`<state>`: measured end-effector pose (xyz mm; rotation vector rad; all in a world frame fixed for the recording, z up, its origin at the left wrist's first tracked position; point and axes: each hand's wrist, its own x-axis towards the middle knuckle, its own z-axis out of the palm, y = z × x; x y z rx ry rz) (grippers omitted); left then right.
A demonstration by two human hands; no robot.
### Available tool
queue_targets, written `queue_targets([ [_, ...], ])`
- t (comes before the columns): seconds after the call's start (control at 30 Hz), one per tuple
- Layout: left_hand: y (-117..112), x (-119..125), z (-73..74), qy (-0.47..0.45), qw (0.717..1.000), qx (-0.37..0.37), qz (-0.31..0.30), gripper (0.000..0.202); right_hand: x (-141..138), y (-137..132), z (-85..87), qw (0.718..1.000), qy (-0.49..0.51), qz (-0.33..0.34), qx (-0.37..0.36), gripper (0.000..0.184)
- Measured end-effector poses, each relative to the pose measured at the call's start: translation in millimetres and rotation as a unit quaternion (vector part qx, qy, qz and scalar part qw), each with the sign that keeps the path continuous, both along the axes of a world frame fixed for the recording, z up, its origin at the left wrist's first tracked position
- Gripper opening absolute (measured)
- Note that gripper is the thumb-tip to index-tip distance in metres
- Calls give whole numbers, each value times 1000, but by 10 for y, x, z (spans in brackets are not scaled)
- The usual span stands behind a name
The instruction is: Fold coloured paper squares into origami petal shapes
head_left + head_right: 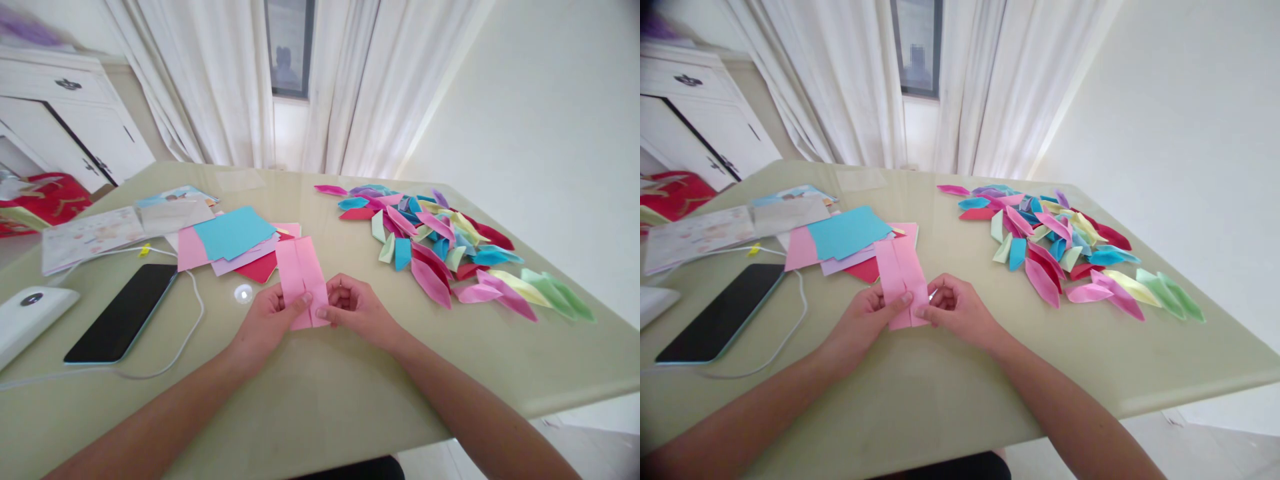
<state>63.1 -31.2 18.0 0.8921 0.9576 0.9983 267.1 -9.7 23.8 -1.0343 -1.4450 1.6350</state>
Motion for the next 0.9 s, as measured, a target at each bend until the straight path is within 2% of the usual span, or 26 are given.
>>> queue_targets([
  [0.2,-26,34,30,-9,999,-6,33,41,-5,14,-5,1000,11,-19,-11,46],
  [0.73,-28,53,-12,-11,999,-12,39,38,-41,-18,-24,1000,6,-23,10,45],
  [0.9,-29,37,12,26,1000,5,7,37,-44,-1,0,999,10,-33,26,46],
])
